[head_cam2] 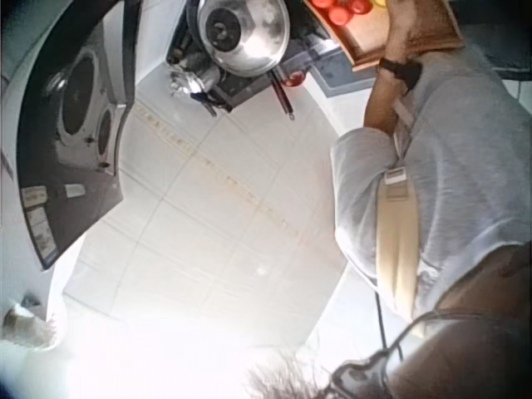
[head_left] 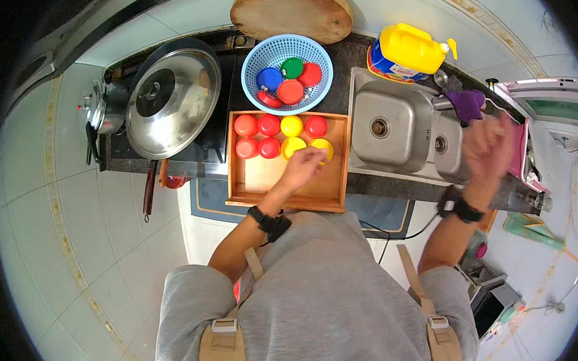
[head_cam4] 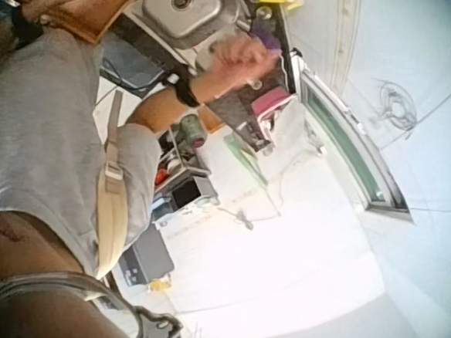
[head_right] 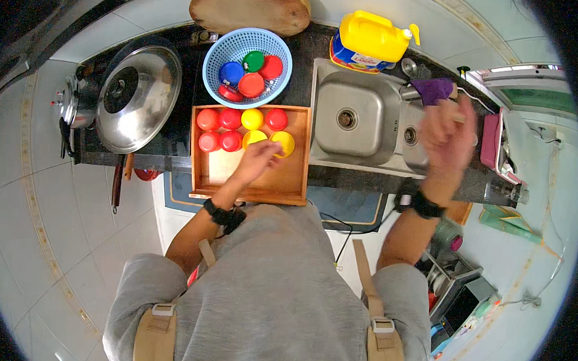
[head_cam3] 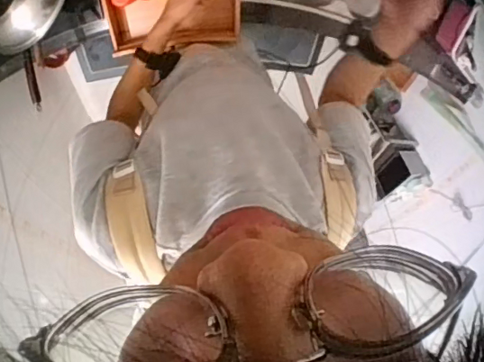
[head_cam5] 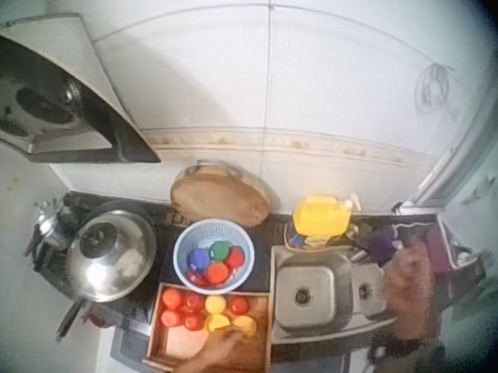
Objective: Rinsing plastic cups in a sink and organizing them into a wooden tray.
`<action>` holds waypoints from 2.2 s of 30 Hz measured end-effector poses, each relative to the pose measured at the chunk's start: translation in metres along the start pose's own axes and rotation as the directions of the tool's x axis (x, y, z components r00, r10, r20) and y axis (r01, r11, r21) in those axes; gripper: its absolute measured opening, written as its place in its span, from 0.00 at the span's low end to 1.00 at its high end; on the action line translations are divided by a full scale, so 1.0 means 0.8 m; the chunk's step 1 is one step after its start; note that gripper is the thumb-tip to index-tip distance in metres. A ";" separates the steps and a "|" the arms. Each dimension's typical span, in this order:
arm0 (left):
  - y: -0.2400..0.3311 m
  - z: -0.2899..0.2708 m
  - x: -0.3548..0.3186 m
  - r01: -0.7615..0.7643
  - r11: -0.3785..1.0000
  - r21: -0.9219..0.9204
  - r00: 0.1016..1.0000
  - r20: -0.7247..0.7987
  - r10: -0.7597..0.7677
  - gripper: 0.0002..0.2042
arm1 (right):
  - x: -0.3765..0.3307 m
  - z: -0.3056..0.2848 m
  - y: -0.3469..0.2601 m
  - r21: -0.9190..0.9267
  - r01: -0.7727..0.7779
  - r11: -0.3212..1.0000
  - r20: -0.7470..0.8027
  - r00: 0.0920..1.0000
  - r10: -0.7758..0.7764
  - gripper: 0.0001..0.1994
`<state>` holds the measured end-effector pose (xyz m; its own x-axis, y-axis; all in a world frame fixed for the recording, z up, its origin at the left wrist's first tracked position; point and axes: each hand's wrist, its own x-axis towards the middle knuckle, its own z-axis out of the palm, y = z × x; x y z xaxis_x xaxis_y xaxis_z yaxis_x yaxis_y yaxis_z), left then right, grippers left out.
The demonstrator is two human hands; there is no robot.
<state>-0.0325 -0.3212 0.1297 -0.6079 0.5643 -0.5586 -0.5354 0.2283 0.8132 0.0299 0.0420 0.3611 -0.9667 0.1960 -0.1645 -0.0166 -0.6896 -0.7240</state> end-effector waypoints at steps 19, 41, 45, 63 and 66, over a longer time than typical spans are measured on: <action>-0.065 -0.039 -0.001 0.160 0.857 -0.489 0.963 -0.115 -0.245 0.14 | 0.028 -0.102 0.323 -0.074 -0.497 0.865 -0.128 0.865 0.486 0.09; -0.129 -0.058 0.013 0.129 0.611 -0.781 0.944 -0.092 -0.316 0.17 | 0.033 -0.035 0.499 0.275 -0.634 0.723 -0.233 0.686 0.689 0.14; -0.134 -0.064 0.006 0.122 0.649 -0.751 0.948 -0.106 -0.301 0.15 | 0.030 -0.028 0.491 0.168 -0.651 0.740 -0.239 0.701 0.671 0.13; -0.141 -0.077 -0.006 0.242 0.678 -0.694 0.948 0.020 -0.317 0.16 | 0.021 -0.023 0.481 -0.087 -0.622 0.778 -0.292 0.763 0.577 0.14; -0.142 -0.081 -0.009 0.265 0.702 -0.661 0.946 0.039 -0.321 0.16 | 0.022 -0.021 0.470 -0.135 -0.640 0.757 -0.302 0.754 0.584 0.13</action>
<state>-0.0054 -0.4026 0.0304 -0.3805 0.4921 -0.7829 -0.9247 -0.2146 0.3145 0.0105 -0.2021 0.0750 -0.6610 -0.0439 -0.7491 0.6403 -0.5535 -0.5326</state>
